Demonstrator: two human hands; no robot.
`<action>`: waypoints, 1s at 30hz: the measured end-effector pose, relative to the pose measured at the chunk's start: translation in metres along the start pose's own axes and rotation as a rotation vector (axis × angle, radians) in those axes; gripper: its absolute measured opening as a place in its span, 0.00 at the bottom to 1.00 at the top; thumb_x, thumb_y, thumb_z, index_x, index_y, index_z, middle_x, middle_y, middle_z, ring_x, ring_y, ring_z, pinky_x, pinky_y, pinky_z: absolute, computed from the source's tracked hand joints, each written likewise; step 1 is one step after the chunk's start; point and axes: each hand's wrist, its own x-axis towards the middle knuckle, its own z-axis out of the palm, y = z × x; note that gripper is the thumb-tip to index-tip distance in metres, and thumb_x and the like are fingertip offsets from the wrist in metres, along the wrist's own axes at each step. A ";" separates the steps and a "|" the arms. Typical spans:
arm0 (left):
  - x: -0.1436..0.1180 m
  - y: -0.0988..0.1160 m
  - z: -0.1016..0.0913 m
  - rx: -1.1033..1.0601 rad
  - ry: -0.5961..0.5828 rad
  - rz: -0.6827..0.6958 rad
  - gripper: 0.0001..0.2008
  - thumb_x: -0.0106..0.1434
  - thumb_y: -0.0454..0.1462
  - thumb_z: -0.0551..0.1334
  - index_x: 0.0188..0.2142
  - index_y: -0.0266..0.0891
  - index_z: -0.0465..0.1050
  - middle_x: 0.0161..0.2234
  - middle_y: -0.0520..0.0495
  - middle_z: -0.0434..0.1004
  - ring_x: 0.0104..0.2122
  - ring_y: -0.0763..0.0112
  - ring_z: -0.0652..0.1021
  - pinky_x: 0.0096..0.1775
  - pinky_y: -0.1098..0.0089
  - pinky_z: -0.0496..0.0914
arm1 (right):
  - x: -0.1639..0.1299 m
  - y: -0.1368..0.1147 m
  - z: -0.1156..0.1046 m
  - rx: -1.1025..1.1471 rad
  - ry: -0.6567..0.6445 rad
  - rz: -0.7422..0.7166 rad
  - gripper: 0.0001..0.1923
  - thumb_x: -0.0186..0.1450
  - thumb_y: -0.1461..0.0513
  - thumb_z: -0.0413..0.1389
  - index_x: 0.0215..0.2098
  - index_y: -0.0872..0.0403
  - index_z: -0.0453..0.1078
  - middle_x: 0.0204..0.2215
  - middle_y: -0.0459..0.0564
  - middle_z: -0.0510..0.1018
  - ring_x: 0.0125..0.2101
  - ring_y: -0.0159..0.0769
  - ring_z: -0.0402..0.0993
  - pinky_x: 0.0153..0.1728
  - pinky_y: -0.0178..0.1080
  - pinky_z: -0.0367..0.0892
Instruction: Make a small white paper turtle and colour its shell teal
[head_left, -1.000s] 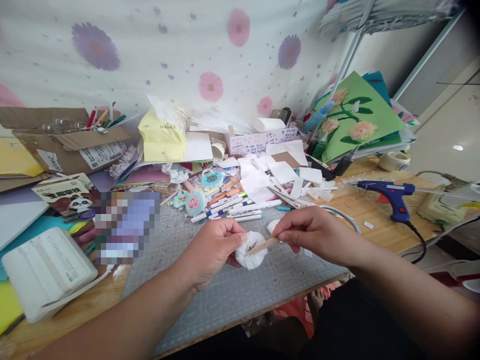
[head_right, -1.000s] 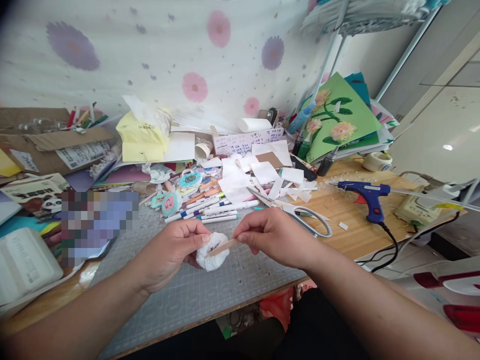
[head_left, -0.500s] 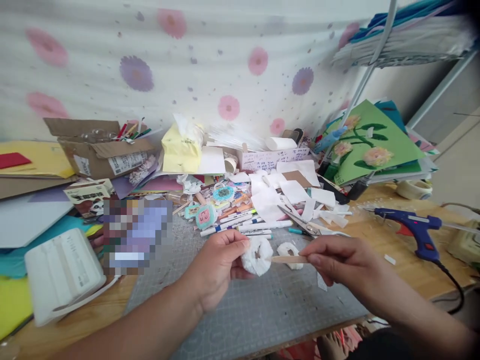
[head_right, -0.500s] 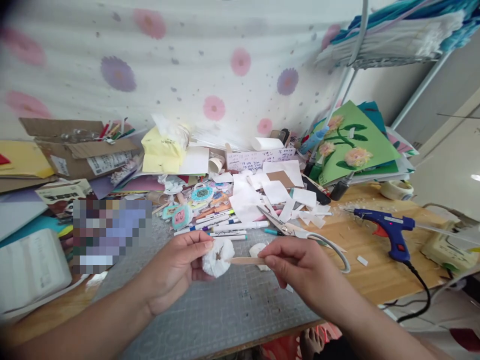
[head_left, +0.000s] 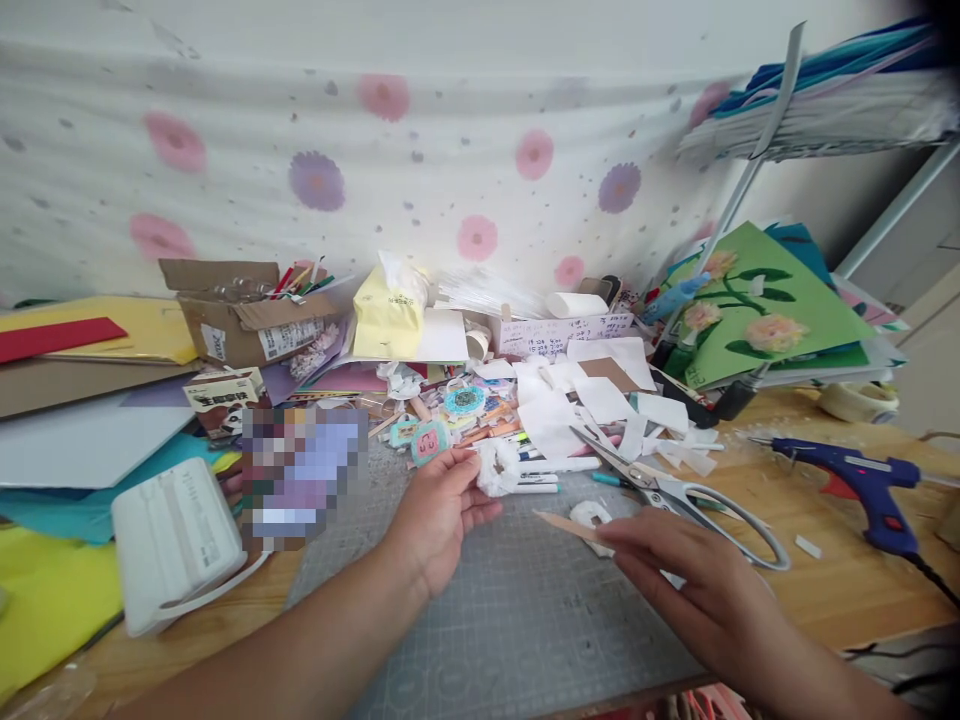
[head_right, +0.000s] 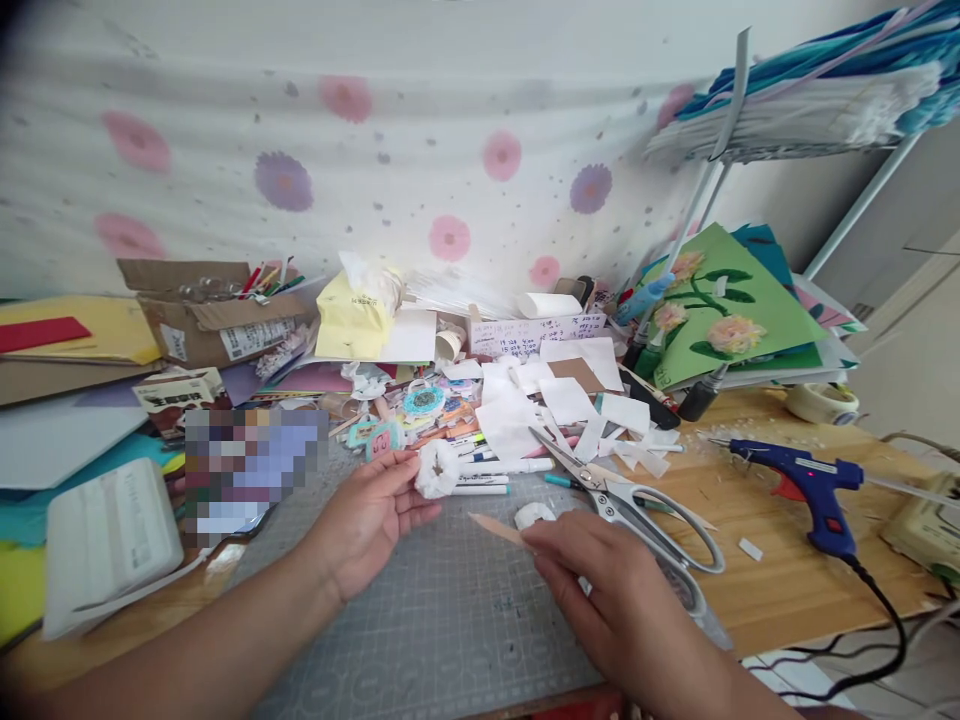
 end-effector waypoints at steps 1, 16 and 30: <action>0.000 -0.001 0.000 -0.001 -0.002 0.003 0.07 0.57 0.38 0.63 0.35 0.38 0.68 0.31 0.46 0.79 0.28 0.70 0.79 0.30 0.70 0.73 | 0.001 0.001 0.001 -0.002 0.006 0.015 0.10 0.65 0.66 0.50 0.43 0.48 0.68 0.34 0.48 0.78 0.34 0.36 0.76 0.34 0.35 0.70; -0.008 -0.008 0.003 0.128 -0.039 0.054 0.07 0.58 0.39 0.61 0.29 0.38 0.66 0.27 0.50 0.77 0.26 0.72 0.76 0.31 0.69 0.71 | 0.023 -0.014 0.022 0.030 -0.009 0.110 0.13 0.67 0.63 0.46 0.40 0.53 0.73 0.32 0.51 0.81 0.31 0.38 0.77 0.30 0.36 0.68; -0.017 -0.009 0.009 0.113 -0.017 0.025 0.05 0.60 0.37 0.58 0.30 0.36 0.67 0.27 0.46 0.78 0.25 0.70 0.77 0.29 0.69 0.72 | 0.023 -0.018 -0.001 0.258 -0.007 0.353 0.13 0.63 0.58 0.50 0.35 0.52 0.76 0.17 0.44 0.72 0.17 0.30 0.65 0.18 0.32 0.60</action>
